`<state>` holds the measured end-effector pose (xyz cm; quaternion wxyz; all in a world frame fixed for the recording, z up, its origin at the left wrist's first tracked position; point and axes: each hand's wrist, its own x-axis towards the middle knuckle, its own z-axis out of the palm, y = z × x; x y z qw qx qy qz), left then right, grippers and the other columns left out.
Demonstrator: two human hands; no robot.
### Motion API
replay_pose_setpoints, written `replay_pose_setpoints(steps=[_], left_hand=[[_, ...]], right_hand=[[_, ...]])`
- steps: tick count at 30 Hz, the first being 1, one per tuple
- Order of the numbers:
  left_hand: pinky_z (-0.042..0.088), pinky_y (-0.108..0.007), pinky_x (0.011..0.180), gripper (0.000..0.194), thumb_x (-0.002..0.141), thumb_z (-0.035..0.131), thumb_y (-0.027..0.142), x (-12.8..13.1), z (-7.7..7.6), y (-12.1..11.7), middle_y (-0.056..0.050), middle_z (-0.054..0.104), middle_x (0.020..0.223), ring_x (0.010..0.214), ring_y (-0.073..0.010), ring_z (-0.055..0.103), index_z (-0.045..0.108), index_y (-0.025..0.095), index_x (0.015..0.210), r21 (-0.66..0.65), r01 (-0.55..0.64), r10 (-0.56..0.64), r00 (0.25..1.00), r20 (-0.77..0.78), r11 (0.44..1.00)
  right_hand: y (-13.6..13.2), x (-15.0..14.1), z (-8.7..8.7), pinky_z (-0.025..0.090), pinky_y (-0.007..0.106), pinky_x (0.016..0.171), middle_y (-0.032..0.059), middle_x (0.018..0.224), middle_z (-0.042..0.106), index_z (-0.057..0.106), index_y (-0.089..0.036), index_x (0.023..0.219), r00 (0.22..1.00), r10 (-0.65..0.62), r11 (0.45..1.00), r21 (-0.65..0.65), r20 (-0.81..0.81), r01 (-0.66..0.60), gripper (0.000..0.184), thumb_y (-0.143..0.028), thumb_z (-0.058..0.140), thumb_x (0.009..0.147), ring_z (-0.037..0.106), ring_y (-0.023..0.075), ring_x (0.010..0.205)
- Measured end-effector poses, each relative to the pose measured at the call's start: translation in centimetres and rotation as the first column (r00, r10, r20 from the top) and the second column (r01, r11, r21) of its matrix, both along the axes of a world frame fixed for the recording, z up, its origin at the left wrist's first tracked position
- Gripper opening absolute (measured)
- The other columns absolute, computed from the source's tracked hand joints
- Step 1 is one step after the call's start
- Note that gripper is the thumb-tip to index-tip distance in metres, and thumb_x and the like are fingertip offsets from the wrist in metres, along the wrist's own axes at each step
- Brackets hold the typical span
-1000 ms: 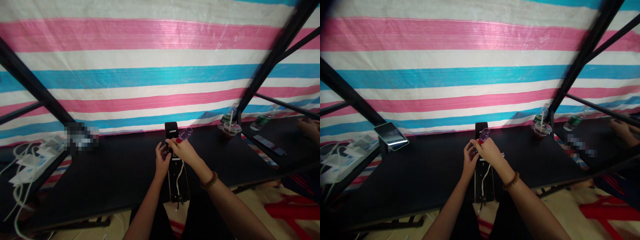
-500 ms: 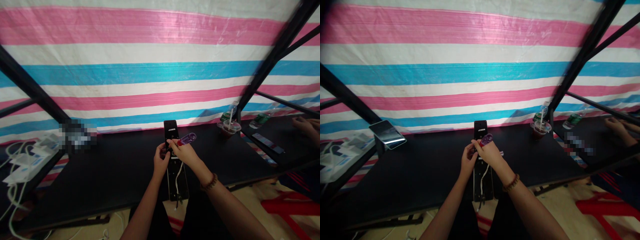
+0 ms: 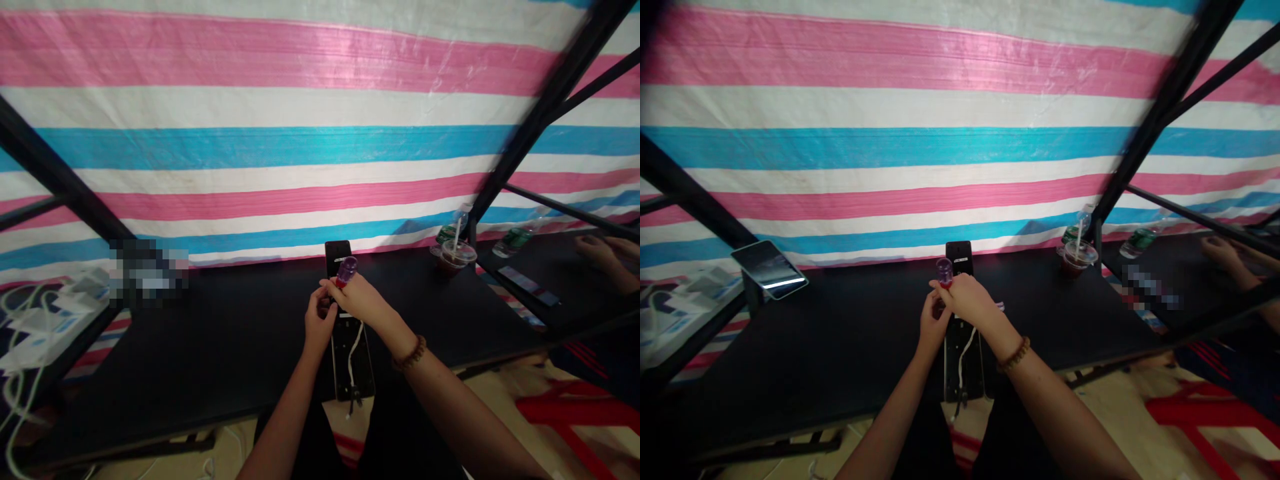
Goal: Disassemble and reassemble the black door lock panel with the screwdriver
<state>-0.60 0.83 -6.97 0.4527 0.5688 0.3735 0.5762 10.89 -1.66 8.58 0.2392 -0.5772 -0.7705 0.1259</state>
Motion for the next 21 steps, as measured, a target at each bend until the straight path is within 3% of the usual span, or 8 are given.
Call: replay_pose_setpoints(steps=[4,8,16,21], left_hand=[[0.056,-0.03,0.074,0.043,0.083,0.068,0.025,-0.2,0.9,-0.3,-0.012,0.062,0.133,0.107,-0.0242,0.066,0.063,0.023,0.125,0.068,-0.056,0.059,0.997,-0.046,0.996],[0.057,-0.032,0.073,0.027,0.084,0.066,0.023,-0.9,1.8,-1.1,-0.012,0.057,0.141,0.11,-0.0255,0.066,0.071,0.022,0.111,0.183,-0.114,0.147,0.973,-0.18,0.977],[0.056,-0.032,0.074,0.029,0.086,0.068,0.029,-2.3,2.5,-2.1,-0.011,0.063,0.134,0.111,-0.026,0.066,0.072,0.024,0.115,0.11,-0.132,0.156,0.956,-0.249,0.985],[0.055,-0.032,0.075,0.032,0.085,0.068,0.03,-2.2,2.7,-1.9,-0.009,0.073,0.112,0.102,-0.0242,0.069,0.072,0.022,0.115,0.005,-0.08,0.079,0.975,-0.206,0.997]], right_hand=[[0.4,0.0,0.8,0.043,0.025,0.072,0.0091,0.081,0.075,0.075,-0.016,0.084,0.998,0.057,0.998,-0.036,0.036,-0.056,0.039,-0.037,0.049,0.104,0.07,0.0191,0.082],[0.3,0.6,0.1,0.043,0.024,0.072,0.0067,0.08,0.074,0.074,-0.017,0.087,0.997,0.032,0.999,-0.021,-0.076,-0.034,0.037,-0.034,0.046,0.105,0.068,0.0168,0.079],[-0.6,2.2,-1.9,0.041,0.024,0.057,0.0001,0.059,0.062,0.067,-0.018,0.075,0.889,-0.098,0.994,-0.002,-0.448,0.108,0.049,-0.048,0.042,0.103,0.059,0.0138,0.057],[-0.5,2.1,-2.6,0.041,0.024,0.058,-0.0002,0.058,0.061,0.067,-0.018,0.075,0.908,-0.084,0.996,-0.008,-0.41,0.089,0.047,-0.046,0.043,0.103,0.059,0.0142,0.057]])
